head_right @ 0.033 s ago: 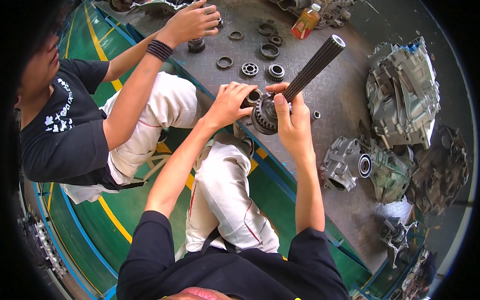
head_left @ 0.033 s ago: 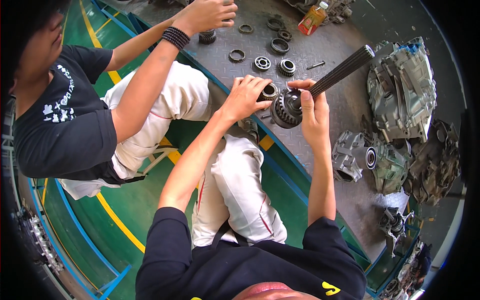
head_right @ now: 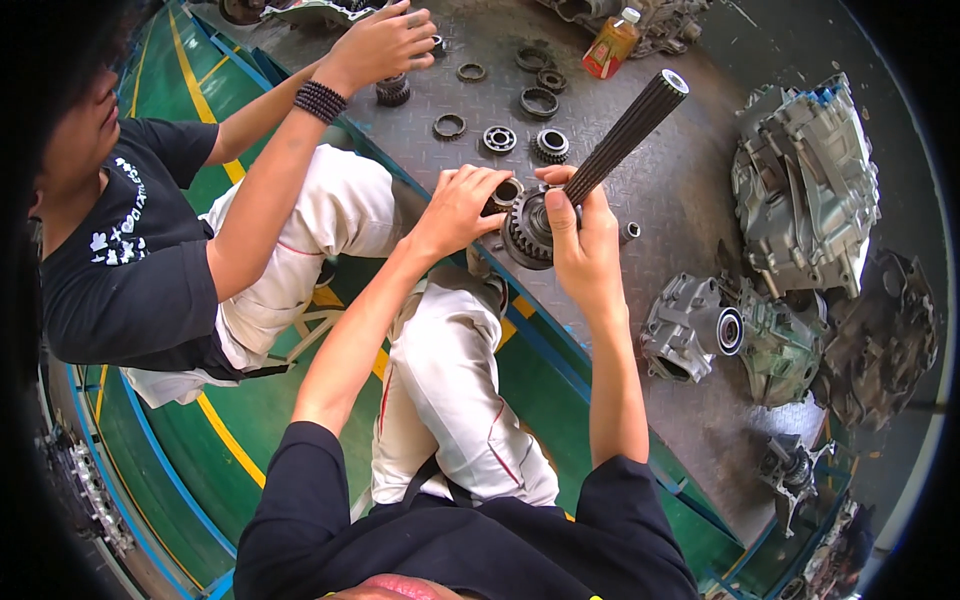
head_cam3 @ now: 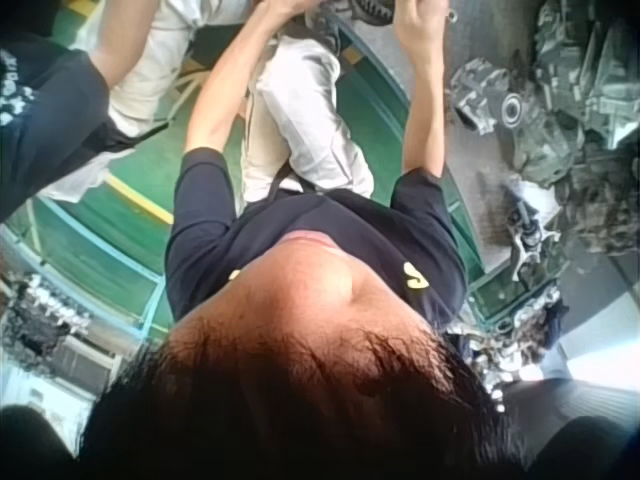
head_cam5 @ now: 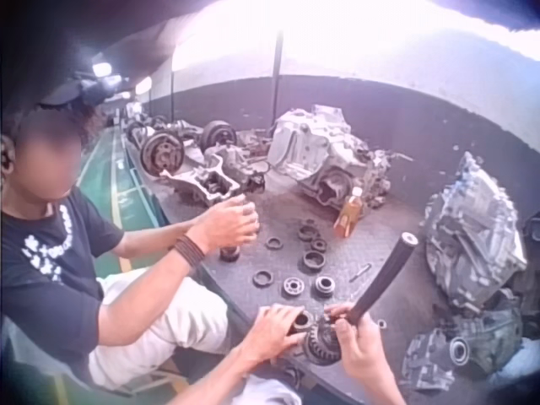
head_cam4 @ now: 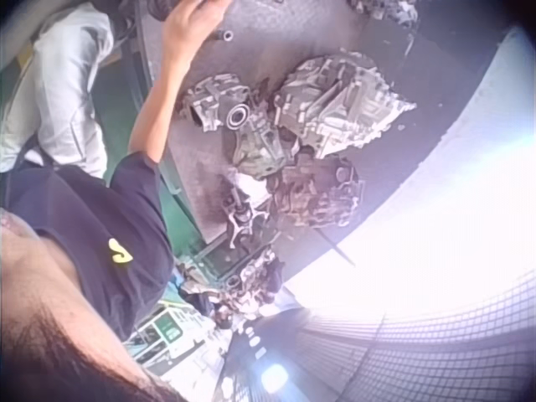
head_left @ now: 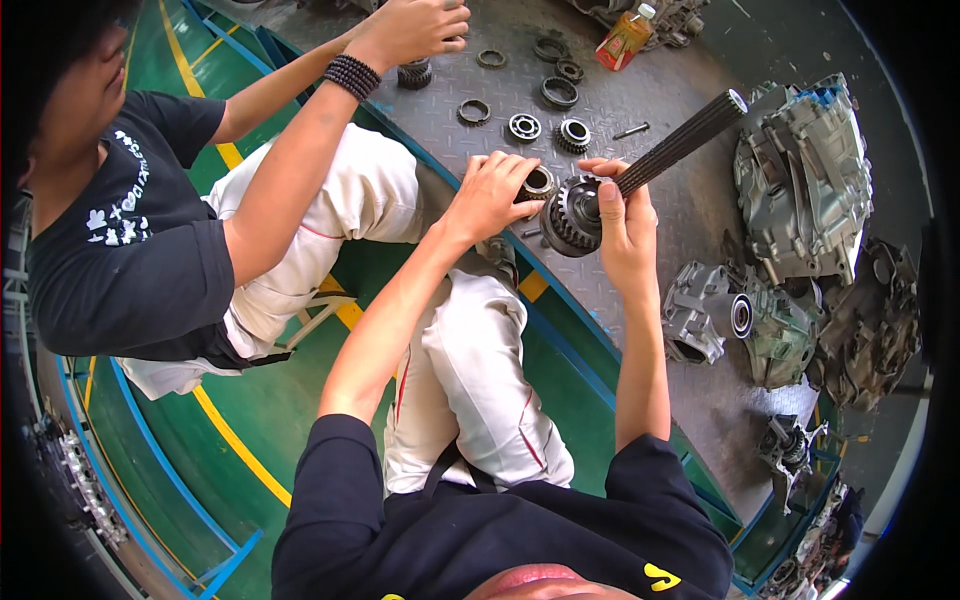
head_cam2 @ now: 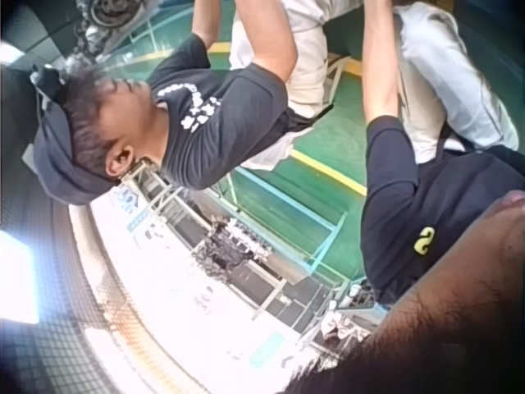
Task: The person handles gears and a shaft on a workbench, sliding various bearings and gear components onto the shaft and checking their fit.
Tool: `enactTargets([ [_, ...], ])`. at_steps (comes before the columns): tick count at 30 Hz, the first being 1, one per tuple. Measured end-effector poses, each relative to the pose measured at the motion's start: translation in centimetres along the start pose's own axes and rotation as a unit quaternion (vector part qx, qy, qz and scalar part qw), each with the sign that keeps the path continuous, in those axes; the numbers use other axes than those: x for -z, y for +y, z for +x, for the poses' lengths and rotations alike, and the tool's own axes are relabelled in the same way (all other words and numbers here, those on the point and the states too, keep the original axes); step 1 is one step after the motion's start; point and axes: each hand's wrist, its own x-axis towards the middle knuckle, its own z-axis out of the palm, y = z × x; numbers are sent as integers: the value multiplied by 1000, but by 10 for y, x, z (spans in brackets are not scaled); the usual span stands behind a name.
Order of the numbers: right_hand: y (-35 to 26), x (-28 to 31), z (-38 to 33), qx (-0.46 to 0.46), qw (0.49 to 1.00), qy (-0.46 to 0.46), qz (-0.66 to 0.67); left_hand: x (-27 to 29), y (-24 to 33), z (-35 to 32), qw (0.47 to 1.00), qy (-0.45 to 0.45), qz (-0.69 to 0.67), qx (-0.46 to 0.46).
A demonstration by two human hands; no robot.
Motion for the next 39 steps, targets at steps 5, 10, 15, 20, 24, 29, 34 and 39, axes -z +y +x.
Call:
enactTargets([
  [5, 10, -7, -4, 15, 998, 49, -31, 0, 3, -5, 998, 48, 16, 23],
  [10, 11, -8, -8, -3, 997, 60, -41, 26, 12, -14, 994, 108, -11, 22],
  [15, 11, -15, -9, 35, 995, 93, -29, 77, 43, -17, 983, 171, -64, -16],
  [20, 4, -14, -12, 13, 995, 89, -38, 141, 85, 6, 961, 241, -77, -112],
  [24, -1, -12, -11, 6, 996, 83, -37, 179, 122, 39, 921, 296, -192, -165],
  [29, -3, -11, -10, 6, 996, 83, -24, 212, 155, 92, 912, 239, -199, -269],
  [34, -1, -12, -9, 1, 996, 84, -21, 226, 176, 113, 946, 125, -66, -292],
  [39, 1, -13, -9, 14, 996, 83, 8, 187, 188, 114, 935, 161, -11, -315],
])
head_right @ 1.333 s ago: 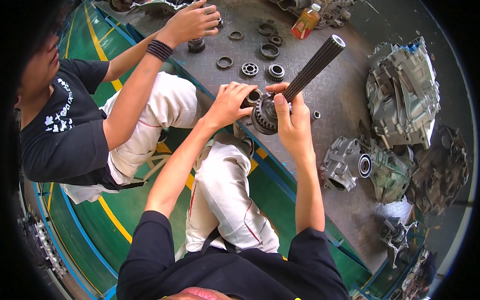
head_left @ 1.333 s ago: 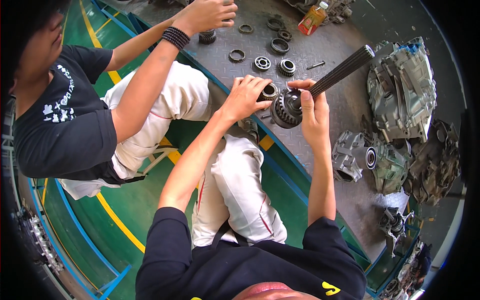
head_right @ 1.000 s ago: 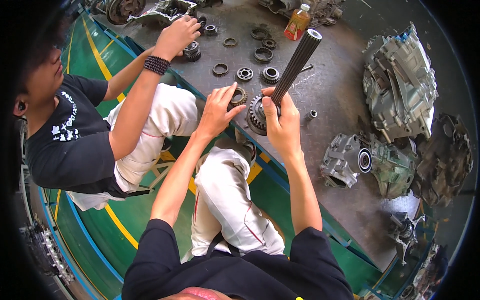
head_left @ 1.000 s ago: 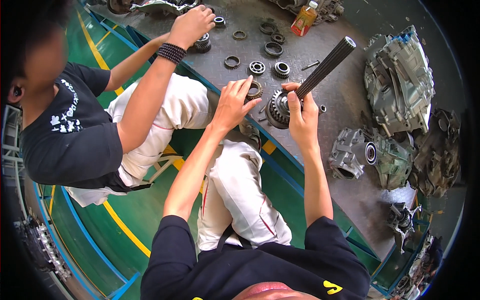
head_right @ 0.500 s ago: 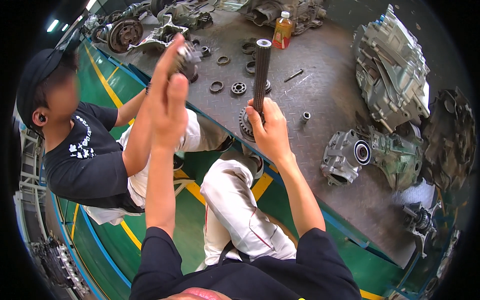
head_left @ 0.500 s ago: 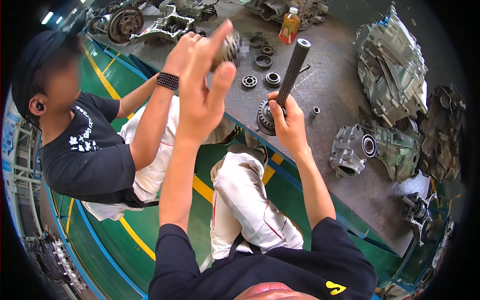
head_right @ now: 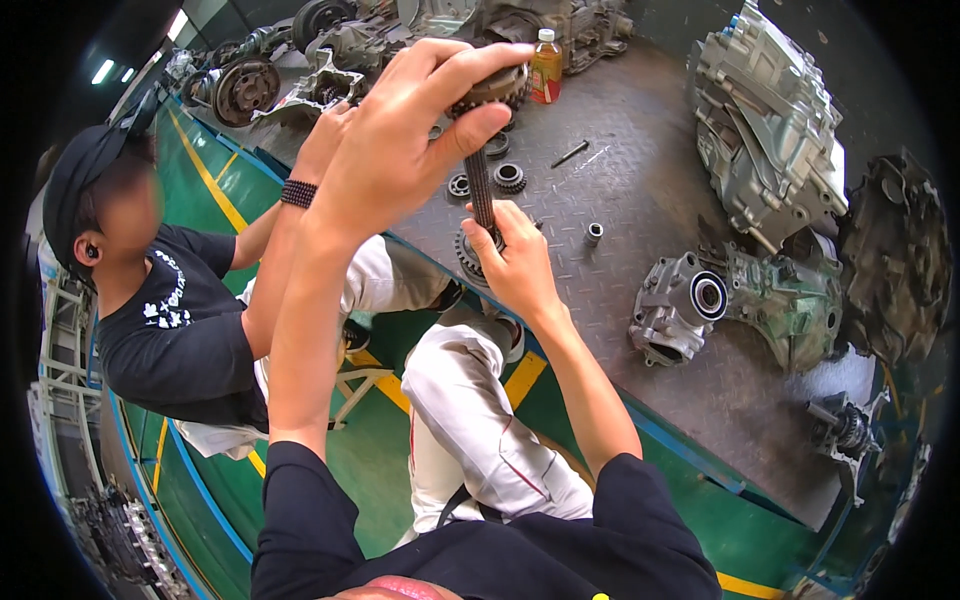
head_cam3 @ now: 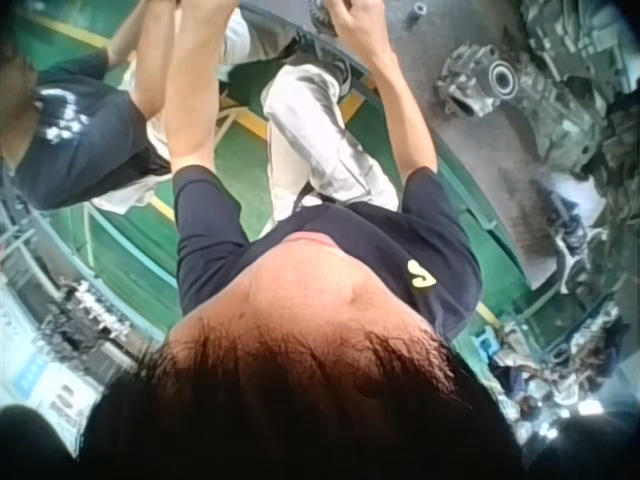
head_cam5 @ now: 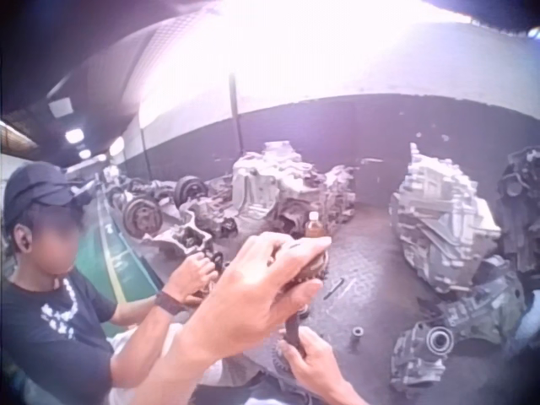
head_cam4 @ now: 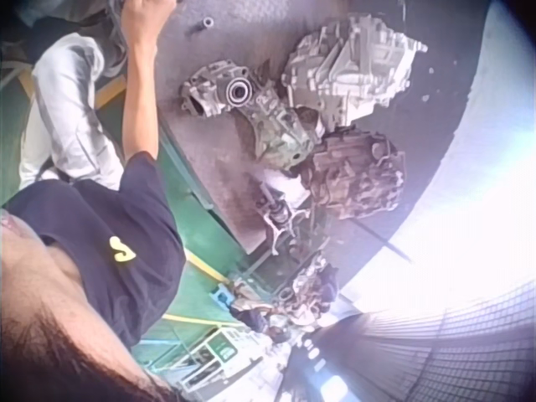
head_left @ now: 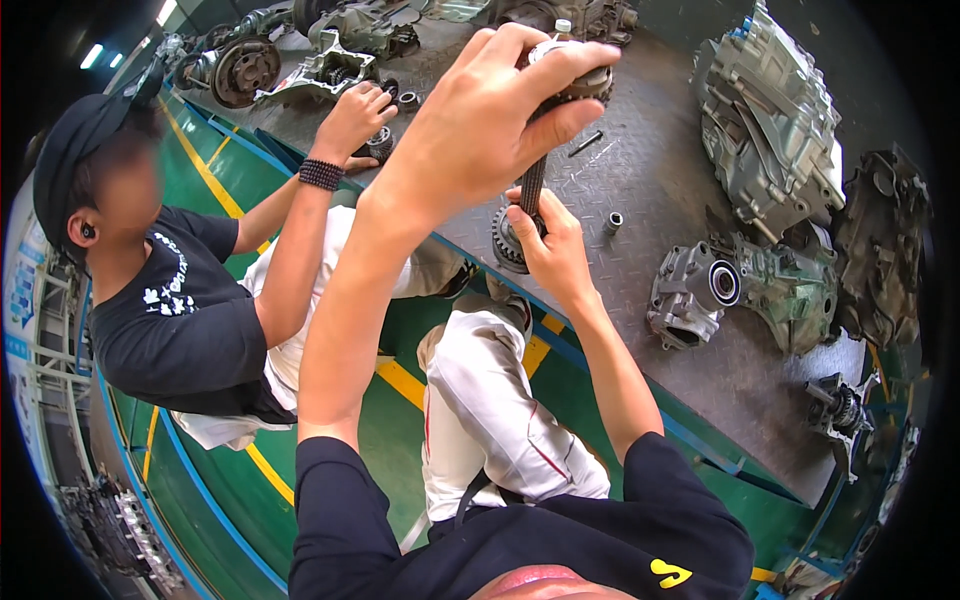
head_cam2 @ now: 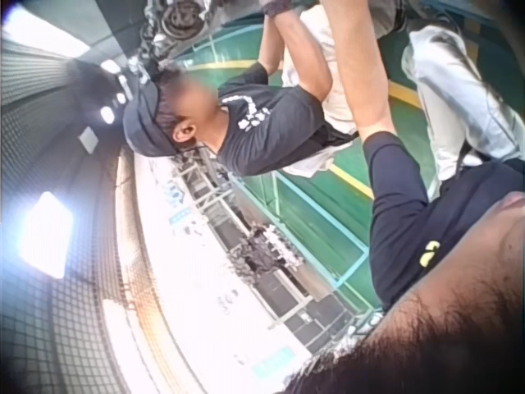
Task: The person handles gears and a shaft on a workbench, sliding various bearings and gear components onto the shaft and checking their fit.
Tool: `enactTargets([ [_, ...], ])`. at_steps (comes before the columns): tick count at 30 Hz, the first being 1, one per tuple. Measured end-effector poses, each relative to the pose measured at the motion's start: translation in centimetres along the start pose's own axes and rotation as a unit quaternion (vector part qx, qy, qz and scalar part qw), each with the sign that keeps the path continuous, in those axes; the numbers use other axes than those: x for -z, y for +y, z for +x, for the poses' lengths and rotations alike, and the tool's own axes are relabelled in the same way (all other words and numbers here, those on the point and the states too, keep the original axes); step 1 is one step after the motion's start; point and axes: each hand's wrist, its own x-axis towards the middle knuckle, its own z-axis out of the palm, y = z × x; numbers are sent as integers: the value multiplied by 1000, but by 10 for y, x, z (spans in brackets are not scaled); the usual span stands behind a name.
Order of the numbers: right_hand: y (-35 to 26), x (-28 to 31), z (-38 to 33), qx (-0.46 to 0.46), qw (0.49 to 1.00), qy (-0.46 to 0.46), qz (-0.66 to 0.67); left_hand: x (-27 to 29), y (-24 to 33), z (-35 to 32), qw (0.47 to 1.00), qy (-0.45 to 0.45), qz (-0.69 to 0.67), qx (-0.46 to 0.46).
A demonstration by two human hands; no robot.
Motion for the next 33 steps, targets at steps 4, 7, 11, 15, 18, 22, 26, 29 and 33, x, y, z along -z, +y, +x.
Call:
enactTargets([
  [4, -1, 2, 0, 0, 1000, 2, 0, -2, -7, -12, 1000, 4, 6, 0],
  [7, -2, 3, -2, -18, 1000, -8, 5, 5, -12, -23, 999, -31, 32, 1],
  [11, -1, 1, 1, 4, 1000, -4, -19, -6, -9, -46, 997, -52, -26, 60],
  [15, 4, 1, 1, 19, 999, -15, -41, -21, -12, -69, 995, -27, -33, 90],
  [18, 9, -3, -2, 21, 999, 11, -22, -31, -12, -92, 980, -17, -92, 178],
  [22, 20, -9, -10, 44, 998, 50, 16, -43, -14, -123, 962, -74, -115, 237],
  [26, 34, -13, -19, 22, 997, 52, 54, -55, -13, -149, 948, -115, -132, 267],
  [29, 43, -14, -20, 28, 995, 48, 88, -61, -14, -160, 935, -130, -151, 292],
  [33, 49, -13, -23, 57, 995, 56, 62, -65, -17, -166, 923, -115, -194, 312],
])
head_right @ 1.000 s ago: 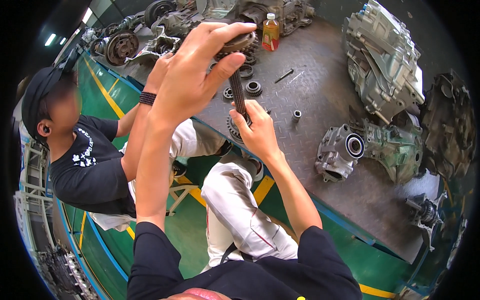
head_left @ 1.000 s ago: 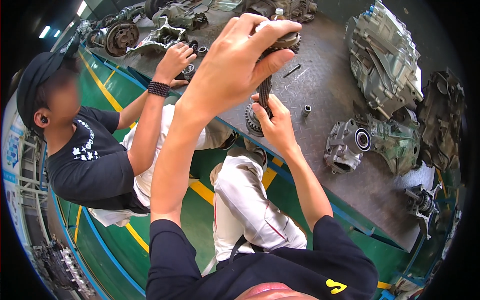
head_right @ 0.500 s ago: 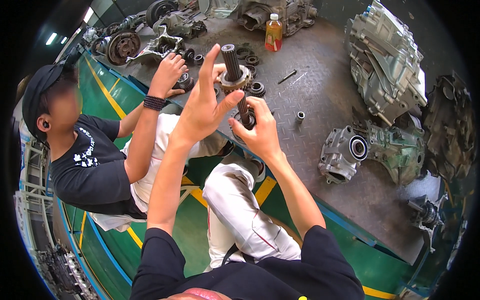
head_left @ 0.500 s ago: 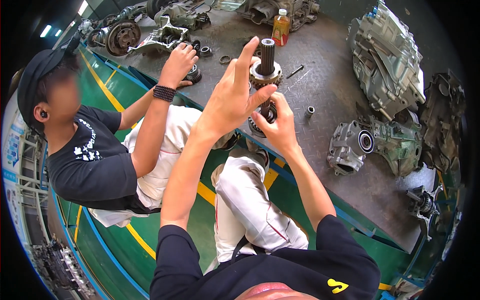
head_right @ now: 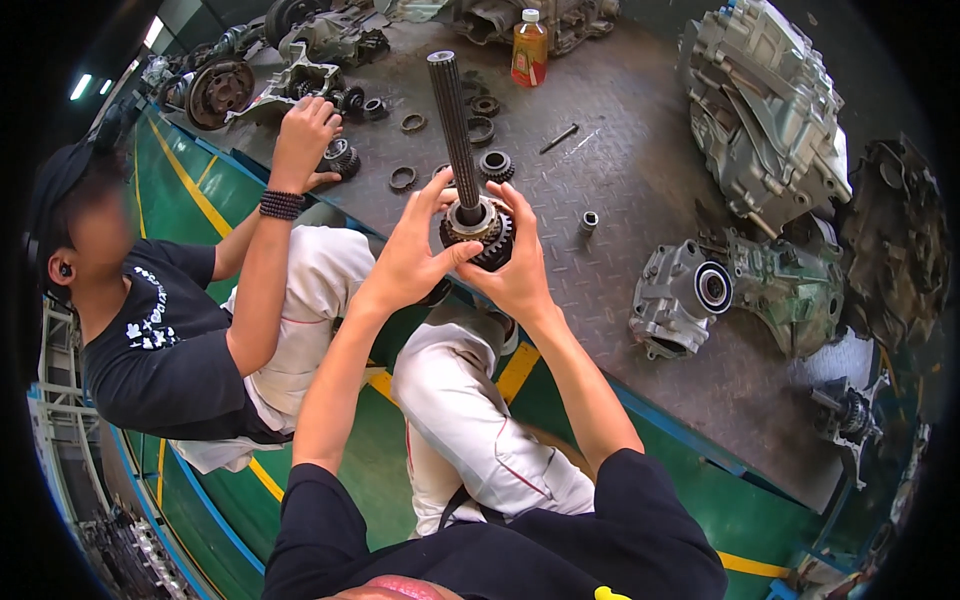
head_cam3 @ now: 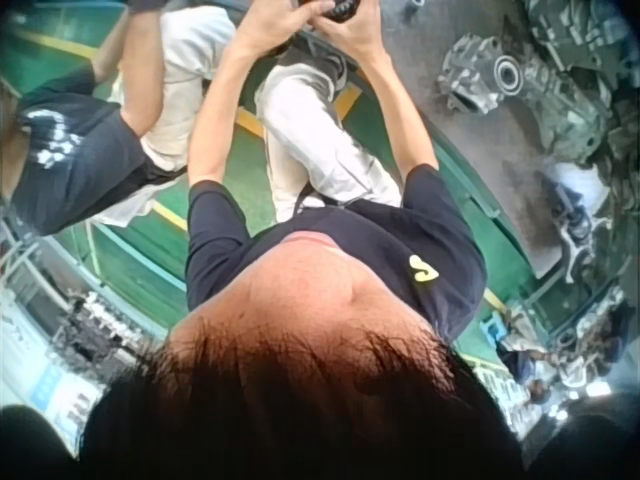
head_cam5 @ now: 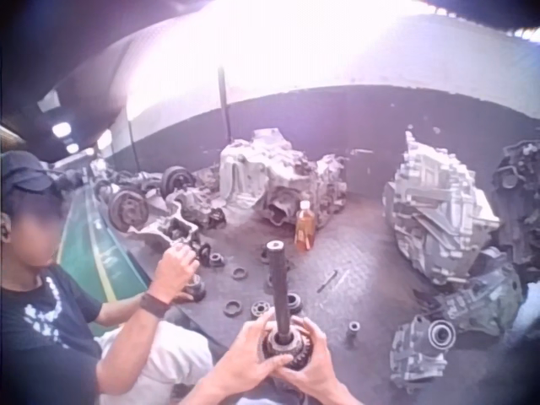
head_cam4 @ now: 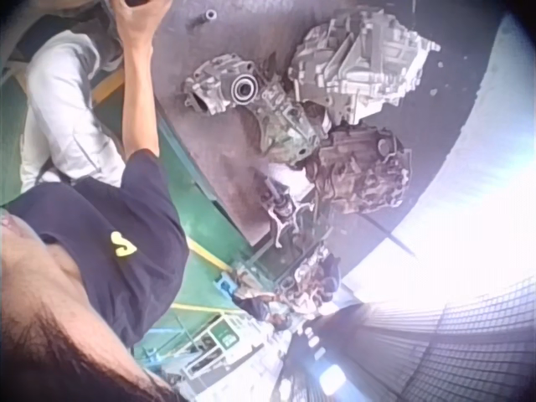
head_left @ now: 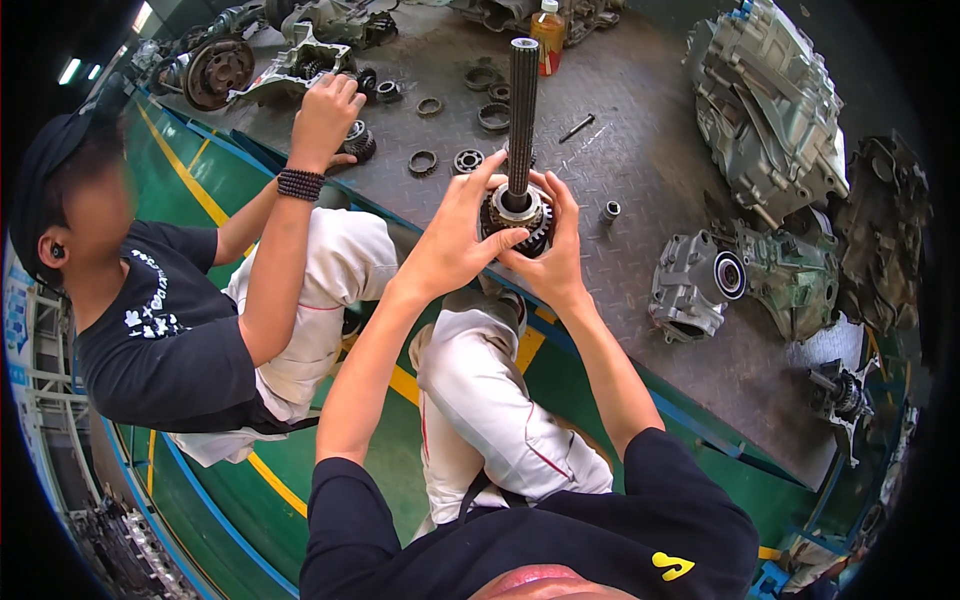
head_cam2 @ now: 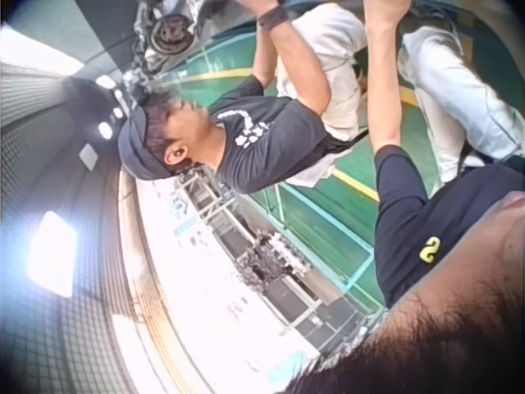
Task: The person handles gears and a shaft on a workbench, sliding various bearings and gear components onto the shaft and checking their fit.
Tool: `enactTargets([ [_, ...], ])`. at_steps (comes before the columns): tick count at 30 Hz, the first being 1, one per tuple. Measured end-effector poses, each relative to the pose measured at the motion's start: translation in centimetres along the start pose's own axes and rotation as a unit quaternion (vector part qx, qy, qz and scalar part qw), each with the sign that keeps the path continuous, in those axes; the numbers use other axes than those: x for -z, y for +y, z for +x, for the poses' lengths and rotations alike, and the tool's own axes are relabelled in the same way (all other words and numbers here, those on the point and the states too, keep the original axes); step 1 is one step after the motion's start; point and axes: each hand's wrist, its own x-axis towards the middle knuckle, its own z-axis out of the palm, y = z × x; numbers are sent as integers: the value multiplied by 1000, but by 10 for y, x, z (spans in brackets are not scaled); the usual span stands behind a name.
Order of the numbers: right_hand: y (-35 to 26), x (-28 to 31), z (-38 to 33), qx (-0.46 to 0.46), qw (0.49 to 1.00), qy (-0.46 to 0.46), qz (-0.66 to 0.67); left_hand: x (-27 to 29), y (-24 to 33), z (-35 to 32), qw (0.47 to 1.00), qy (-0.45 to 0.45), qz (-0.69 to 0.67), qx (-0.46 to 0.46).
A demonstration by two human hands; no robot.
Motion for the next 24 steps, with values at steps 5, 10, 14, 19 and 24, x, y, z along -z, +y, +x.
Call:
enactTargets([
  [5, 0, 2, -3, -5, 1000, -18, 1, -1, -7, -3, 1000, -20, -13, -12],
  [10, 2, 2, -2, 16, 999, -35, -28, -10, -11, -8, 997, 3, -79, 12],
  [14, 2, 3, -2, 16, 999, -32, -33, -22, -12, -9, 991, 41, -124, 23],
  [19, -2, 3, -2, 39, 999, -33, -14, -29, -11, -11, 990, 59, -131, -9],
  [24, -16, 5, -4, -6, 999, -47, -19, -28, -14, -19, 985, 7, -172, -1],
])
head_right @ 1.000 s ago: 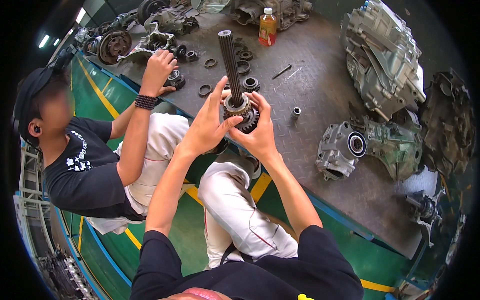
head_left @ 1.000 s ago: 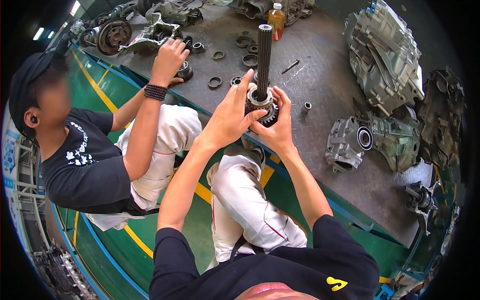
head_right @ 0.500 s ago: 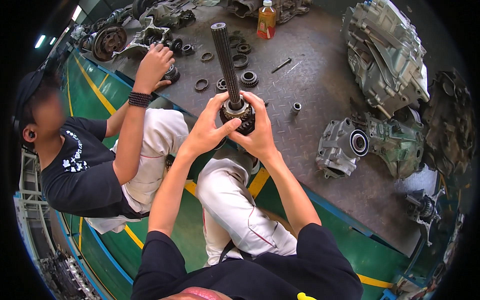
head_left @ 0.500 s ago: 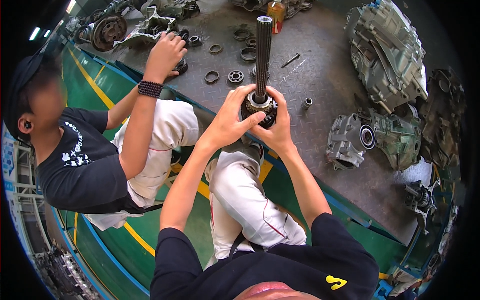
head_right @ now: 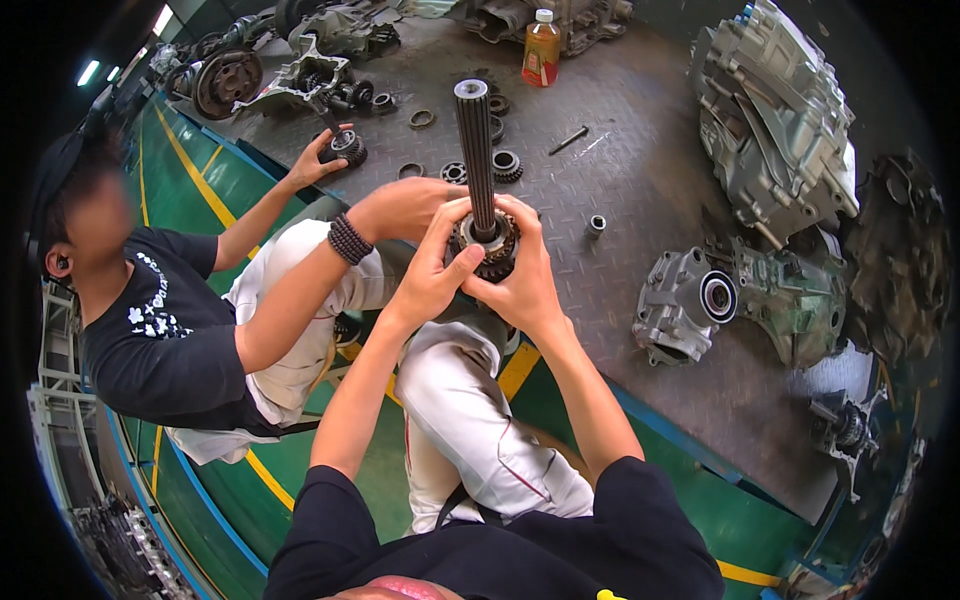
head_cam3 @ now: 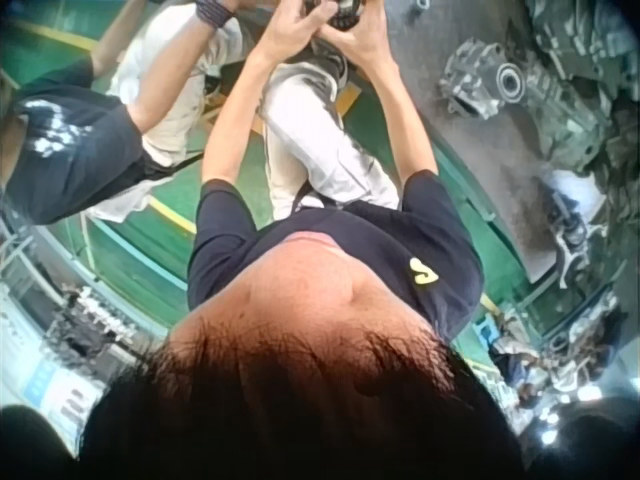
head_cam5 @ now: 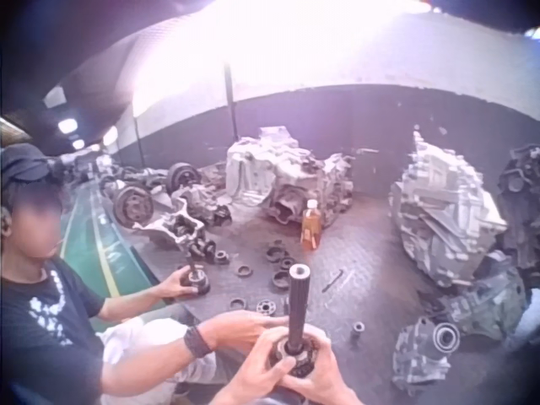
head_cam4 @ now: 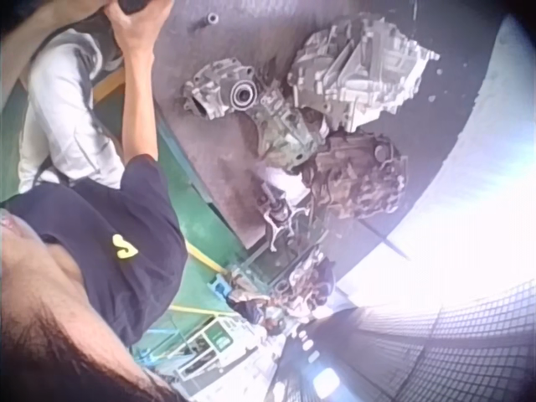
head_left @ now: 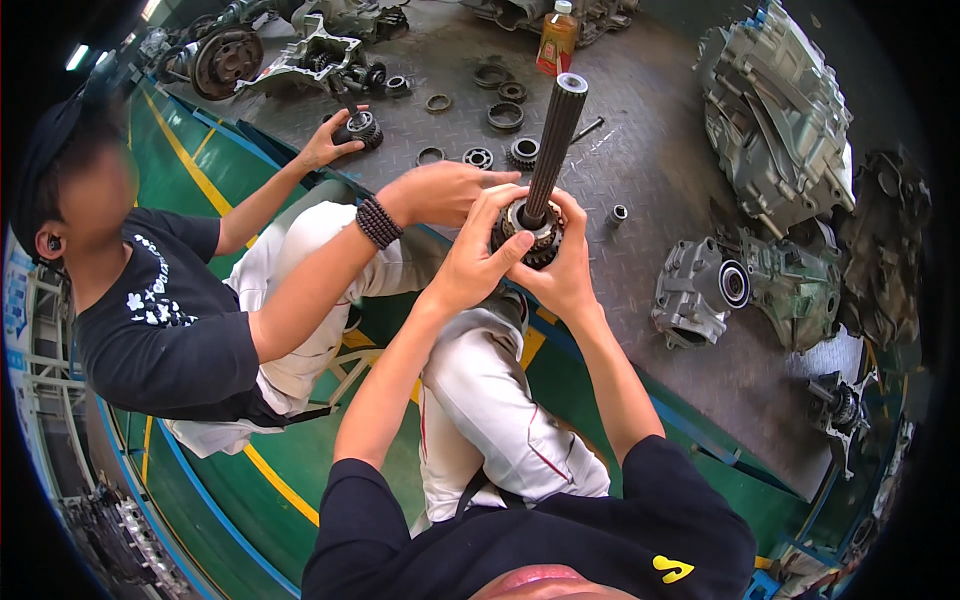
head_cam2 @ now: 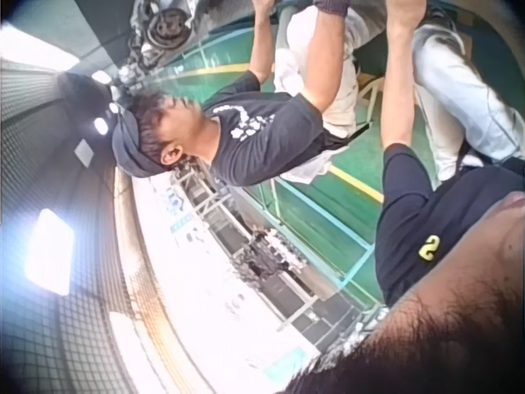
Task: The person handles gears and a shaft on a workbench, sliding various bearings and gear components onto the shaft and checking their fit.
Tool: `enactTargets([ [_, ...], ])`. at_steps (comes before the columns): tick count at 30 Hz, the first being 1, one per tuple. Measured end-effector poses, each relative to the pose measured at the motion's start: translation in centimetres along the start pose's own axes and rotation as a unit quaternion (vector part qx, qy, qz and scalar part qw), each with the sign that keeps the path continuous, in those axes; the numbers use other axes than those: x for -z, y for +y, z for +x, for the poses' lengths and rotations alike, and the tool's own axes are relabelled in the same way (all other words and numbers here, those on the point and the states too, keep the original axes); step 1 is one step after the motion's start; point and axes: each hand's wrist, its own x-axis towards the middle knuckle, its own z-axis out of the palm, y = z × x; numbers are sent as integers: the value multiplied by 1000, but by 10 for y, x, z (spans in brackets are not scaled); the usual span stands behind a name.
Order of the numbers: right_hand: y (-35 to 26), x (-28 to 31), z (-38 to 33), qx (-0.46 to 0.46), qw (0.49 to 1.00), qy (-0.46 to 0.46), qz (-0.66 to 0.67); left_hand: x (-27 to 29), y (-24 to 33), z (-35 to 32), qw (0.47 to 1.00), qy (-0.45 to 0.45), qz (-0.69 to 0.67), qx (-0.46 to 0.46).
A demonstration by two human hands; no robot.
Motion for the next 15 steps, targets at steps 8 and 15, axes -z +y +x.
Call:
enactTargets([
  [8, -13, -3, 11, 44, 997, -25, -64, 42, 19, 10, 995, 104, 6, -8],
  [15, -10, -3, 8, 46, 998, -17, -48, 63, -19, 29, 973, 35, 211, 87],
])
